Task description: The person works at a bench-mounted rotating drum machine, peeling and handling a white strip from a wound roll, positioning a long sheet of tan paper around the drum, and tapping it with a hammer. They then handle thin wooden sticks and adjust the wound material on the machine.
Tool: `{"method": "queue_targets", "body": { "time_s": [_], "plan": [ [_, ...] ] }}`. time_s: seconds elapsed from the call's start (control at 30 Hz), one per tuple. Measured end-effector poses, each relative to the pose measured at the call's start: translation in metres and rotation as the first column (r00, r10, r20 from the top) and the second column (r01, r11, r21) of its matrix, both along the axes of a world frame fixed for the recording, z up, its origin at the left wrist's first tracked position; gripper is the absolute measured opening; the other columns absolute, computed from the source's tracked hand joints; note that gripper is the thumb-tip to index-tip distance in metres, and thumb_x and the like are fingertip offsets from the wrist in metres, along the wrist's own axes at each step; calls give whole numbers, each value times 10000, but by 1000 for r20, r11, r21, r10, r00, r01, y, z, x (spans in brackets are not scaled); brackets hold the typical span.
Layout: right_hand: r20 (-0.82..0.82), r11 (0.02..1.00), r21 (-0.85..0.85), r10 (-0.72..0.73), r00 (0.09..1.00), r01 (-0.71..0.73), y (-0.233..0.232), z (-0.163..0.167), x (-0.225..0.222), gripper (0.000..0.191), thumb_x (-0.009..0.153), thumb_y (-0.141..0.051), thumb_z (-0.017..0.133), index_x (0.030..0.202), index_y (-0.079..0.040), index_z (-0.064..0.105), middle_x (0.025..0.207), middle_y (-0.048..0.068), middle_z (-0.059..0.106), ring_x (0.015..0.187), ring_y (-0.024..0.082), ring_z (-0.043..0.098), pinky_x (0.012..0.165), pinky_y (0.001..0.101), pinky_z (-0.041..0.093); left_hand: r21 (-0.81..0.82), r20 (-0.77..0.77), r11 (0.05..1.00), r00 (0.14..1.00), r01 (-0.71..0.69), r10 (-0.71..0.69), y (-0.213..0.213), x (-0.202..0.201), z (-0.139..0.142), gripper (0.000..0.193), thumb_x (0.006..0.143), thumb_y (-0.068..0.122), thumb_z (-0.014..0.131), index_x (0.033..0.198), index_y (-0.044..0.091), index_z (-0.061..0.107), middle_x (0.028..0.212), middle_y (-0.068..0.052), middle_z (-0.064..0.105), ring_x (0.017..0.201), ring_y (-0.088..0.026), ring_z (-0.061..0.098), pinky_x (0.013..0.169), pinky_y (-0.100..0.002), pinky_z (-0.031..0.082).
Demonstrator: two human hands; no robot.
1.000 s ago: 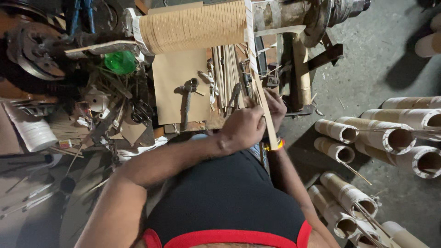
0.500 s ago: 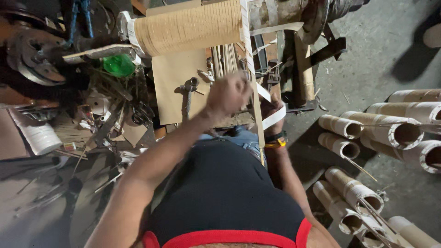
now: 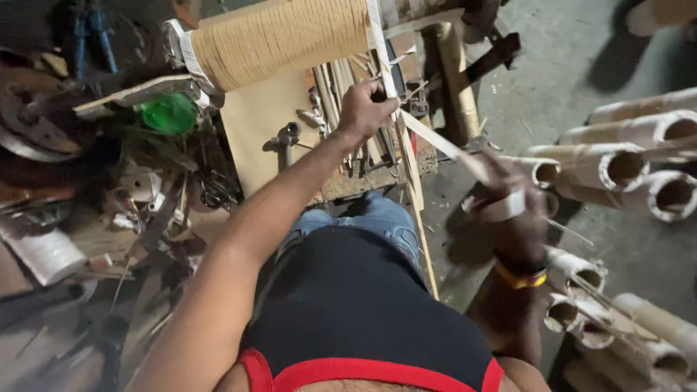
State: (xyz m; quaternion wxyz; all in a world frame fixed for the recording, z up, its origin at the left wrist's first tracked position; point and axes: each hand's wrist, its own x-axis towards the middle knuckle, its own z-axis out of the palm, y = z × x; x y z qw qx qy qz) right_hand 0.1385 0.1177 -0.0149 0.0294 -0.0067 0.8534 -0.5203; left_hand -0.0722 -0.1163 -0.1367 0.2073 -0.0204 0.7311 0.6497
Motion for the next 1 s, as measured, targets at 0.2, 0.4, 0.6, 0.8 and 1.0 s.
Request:
{"method": "queue_targets", "body": {
  "time_s": [0.2,0.4,0.6,0.8,1.0],
  "plan": [
    [191,952,201,193,963,-231,-202,-37,6,565,953,-202,632,1493,-212,468,1592,275,369,740,422,708,640,482,566,-196,-76,976,991,96,-113,-26,0,0,285,900,293,760,830,17,751,658,-44,725,538,-102,675,512,-292,542],
    [76,905,412,80,994,-104,-257,-120,20,836,856,-74,608,1630,-63,291,1548,302,366,856,433,679,740,514,557,88,-27,956,960,279,-278,-55,10,-31,315,905,404,747,932,95,801,746,22,762,614,-55,629,549,-285,507],
    [-533,655,631,-25,846,417,-224,-61,47,420,846,-52,727,1259,-43,649,1069,186,692,799,336,691,687,430,529,55,-63,966,967,252,-248,-54,11,-36,315,957,346,771,864,45,777,707,-27,689,584,-77,537,516,-287,436],
    [-112,944,28,-323,940,328,-155,-43,-124,390,988,-175,759,1259,72,627,990,41,761,885,120,712,758,278,559,304,117,947,982,107,-149,-48,36,-30,150,949,200,715,897,69,766,731,-5,720,559,-59,561,487,-258,444],
    [159,929,-313,-155,975,199,-126,-73,-175,185,1004,-166,673,1080,1,700,896,-21,699,796,38,613,682,212,525,162,-29,985,998,60,-57,-37,47,-26,151,982,138,686,934,28,778,729,-37,716,568,-64,570,493,-277,445]
  ]
}}
